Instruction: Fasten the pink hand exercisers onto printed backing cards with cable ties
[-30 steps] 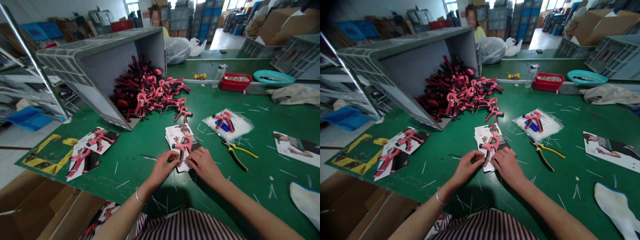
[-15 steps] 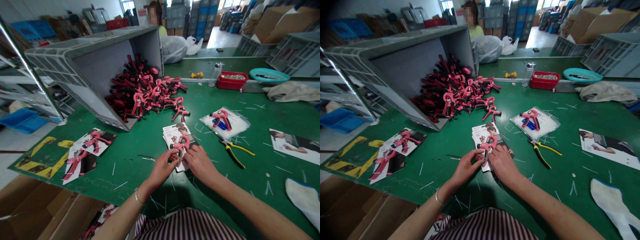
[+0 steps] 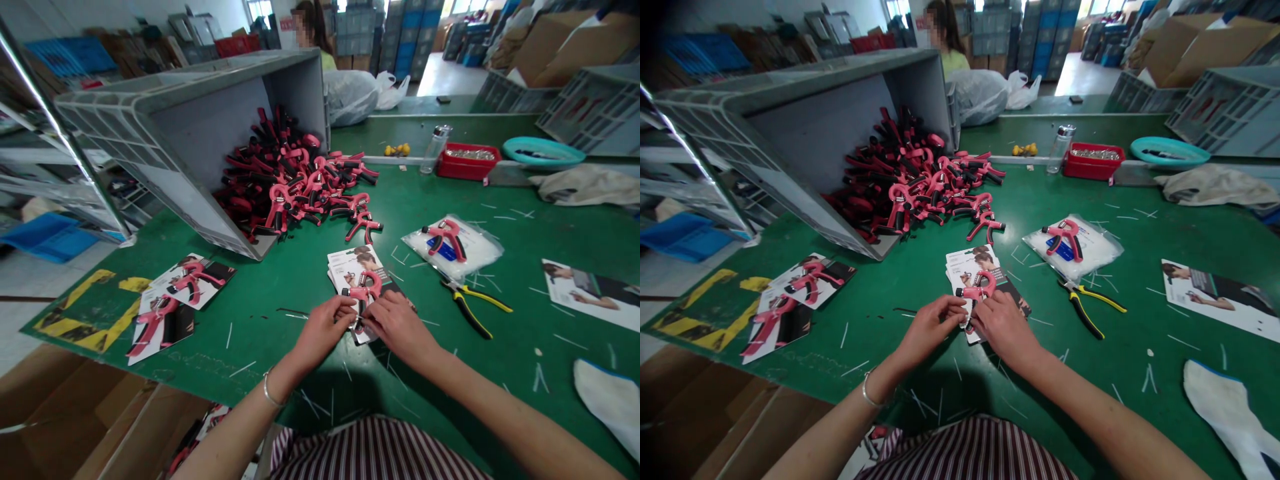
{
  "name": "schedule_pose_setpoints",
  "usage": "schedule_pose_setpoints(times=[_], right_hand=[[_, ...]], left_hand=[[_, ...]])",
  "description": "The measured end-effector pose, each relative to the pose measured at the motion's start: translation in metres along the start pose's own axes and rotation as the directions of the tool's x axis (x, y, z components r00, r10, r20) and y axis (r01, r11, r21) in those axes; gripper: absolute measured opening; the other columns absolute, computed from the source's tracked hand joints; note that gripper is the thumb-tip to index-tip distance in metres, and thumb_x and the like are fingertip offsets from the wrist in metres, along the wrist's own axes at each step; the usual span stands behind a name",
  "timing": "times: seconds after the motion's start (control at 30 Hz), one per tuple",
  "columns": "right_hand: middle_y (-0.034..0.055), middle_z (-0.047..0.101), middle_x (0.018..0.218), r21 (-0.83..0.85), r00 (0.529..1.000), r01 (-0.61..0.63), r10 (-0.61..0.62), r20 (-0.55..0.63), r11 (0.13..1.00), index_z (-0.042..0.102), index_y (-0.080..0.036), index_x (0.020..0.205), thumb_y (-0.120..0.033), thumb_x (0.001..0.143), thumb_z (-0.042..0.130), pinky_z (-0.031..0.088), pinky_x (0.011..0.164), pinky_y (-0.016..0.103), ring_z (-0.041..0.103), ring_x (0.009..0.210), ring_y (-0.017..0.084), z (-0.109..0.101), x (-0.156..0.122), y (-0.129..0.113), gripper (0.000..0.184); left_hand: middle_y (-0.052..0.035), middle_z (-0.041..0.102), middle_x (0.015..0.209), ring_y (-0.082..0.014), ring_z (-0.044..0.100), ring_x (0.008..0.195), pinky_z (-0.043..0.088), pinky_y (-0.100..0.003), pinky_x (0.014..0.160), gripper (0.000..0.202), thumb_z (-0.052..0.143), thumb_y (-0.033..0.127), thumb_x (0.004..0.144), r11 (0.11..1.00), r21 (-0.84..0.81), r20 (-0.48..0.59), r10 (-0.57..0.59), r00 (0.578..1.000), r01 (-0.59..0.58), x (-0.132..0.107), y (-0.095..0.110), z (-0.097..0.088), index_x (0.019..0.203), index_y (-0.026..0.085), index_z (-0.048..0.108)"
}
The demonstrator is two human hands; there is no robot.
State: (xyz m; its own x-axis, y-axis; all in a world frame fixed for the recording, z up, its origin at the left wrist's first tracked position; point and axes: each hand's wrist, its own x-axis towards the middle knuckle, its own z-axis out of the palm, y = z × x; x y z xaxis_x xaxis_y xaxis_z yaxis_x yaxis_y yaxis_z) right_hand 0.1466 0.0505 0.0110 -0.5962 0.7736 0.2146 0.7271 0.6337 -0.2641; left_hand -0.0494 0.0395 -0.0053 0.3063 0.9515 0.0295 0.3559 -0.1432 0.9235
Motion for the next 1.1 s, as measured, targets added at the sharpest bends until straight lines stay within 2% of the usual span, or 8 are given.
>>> schedule_pose_setpoints(times=[0.17, 0.3, 0.43, 0.6, 0.77, 0.93, 1.03, 1.1], right_hand=[[0.0087, 0.066, 0.087, 0.055, 1.000, 0.010, -0.010, -0.014, 0.998, 0.065, -0.018, 0.090, -0.031, 0.097, 0.052, 0.034, 0.077, 0.035, 0.050, 0.086, 0.023, 0.001, 0.002, -0.001, 0.020], [0.0082, 0.065, 0.088, 0.051, 1.000, 0.026, -0.027, 0.011, 0.998, 0.065, -0.018, 0.087, -0.030, 0.097, 0.052, 0.033, 0.075, 0.035, 0.048, 0.085, 0.023, -0.001, 0.000, 0.000, 0.019], [0.0055, 0.066, 0.089, 0.208, 0.999, -0.052, 0.054, -0.004, 0.977, 0.063, -0.019, 0.090, -0.028, 0.094, 0.057, 0.035, 0.078, 0.035, 0.049, 0.087, 0.022, -0.001, -0.005, 0.002, 0.012], [0.0034, 0.068, 0.095, 0.479, 0.982, -0.078, 0.150, -0.115, 0.874, 0.064, -0.021, 0.087, -0.025, 0.094, 0.058, 0.036, 0.088, 0.038, 0.054, 0.095, 0.021, 0.007, -0.004, 0.008, 0.010], [0.0042, 0.070, 0.099, 0.596, 0.954, -0.104, 0.249, -0.165, 0.796, 0.063, -0.022, 0.085, -0.028, 0.095, 0.055, 0.037, 0.093, 0.042, 0.056, 0.102, 0.022, 0.023, -0.012, 0.007, 0.014], [0.0043, 0.069, 0.106, 0.430, 0.941, -0.189, 0.288, -0.177, 0.883, 0.065, -0.024, 0.092, -0.030, 0.098, 0.048, 0.034, 0.099, 0.044, 0.053, 0.111, 0.023, 0.024, -0.042, 0.022, 0.019], [0.0112, 0.060, 0.125, 0.151, 0.886, -0.380, 0.406, -0.222, 0.912, 0.063, -0.021, 0.106, -0.042, 0.094, 0.053, 0.030, 0.103, 0.050, 0.047, 0.120, 0.029, 0.009, -0.077, 0.073, 0.025], [0.0210, 0.050, 0.137, -0.067, 0.797, -0.587, 0.561, -0.223, 0.807, 0.058, -0.015, 0.118, -0.055, 0.083, 0.062, 0.032, 0.100, 0.056, 0.040, 0.127, 0.039, -0.002, -0.101, 0.119, 0.053]], left_hand=[[-0.0029, 0.067, 0.092, -0.0182, 0.062, 0.086, 0.049, -0.033, 0.083, 0.015, 0.057, 0.016, 0.087, 0.963, 0.266, -0.031, 0.058, 0.998, -0.048, 0.000, 0.011, -0.001, 0.101, 0.020, 0.060], [0.0008, 0.063, 0.081, -0.0132, 0.060, 0.073, 0.049, -0.025, 0.071, 0.007, 0.059, 0.017, 0.085, 0.999, 0.040, -0.018, -0.023, 1.000, 0.024, 0.002, 0.020, -0.005, 0.091, 0.019, 0.057], [-0.0012, 0.064, 0.086, -0.0142, 0.063, 0.078, 0.051, -0.028, 0.077, 0.015, 0.060, 0.021, 0.086, 0.992, -0.117, -0.010, -0.035, 0.999, 0.034, 0.001, 0.022, -0.002, 0.100, 0.019, 0.055], [-0.0121, 0.057, 0.124, -0.0265, 0.053, 0.118, 0.040, -0.046, 0.104, 0.049, 0.074, 0.028, 0.078, 0.971, 0.222, -0.161, 0.131, 0.978, -0.094, -0.011, 0.000, 0.022, 0.120, 0.019, 0.050], [-0.0125, 0.060, 0.120, -0.0265, 0.053, 0.118, 0.039, -0.049, 0.105, 0.015, 0.059, 0.027, 0.091, 0.897, 0.437, -0.251, 0.197, 0.948, -0.071, -0.015, -0.025, 0.029, 0.104, 0.019, 0.057], [-0.0112, 0.063, 0.118, -0.0268, 0.055, 0.116, 0.040, -0.050, 0.104, 0.013, 0.060, 0.030, 0.090, 0.919, 0.395, -0.235, 0.118, 0.965, -0.016, -0.013, -0.023, 0.011, 0.097, 0.019, 0.062], [-0.0114, 0.061, 0.124, -0.0250, 0.060, 0.109, 0.047, -0.045, 0.096, 0.021, 0.062, 0.037, 0.088, 0.988, 0.120, -0.270, -0.059, 0.961, 0.095, -0.014, -0.012, -0.005, 0.099, 0.019, 0.061], [-0.0119, 0.063, 0.121, -0.0217, 0.066, 0.094, 0.053, -0.038, 0.083, 0.033, 0.066, 0.042, 0.085, 0.959, -0.188, -0.263, -0.255, 0.930, 0.210, -0.012, -0.003, -0.013, 0.105, 0.018, 0.058]])
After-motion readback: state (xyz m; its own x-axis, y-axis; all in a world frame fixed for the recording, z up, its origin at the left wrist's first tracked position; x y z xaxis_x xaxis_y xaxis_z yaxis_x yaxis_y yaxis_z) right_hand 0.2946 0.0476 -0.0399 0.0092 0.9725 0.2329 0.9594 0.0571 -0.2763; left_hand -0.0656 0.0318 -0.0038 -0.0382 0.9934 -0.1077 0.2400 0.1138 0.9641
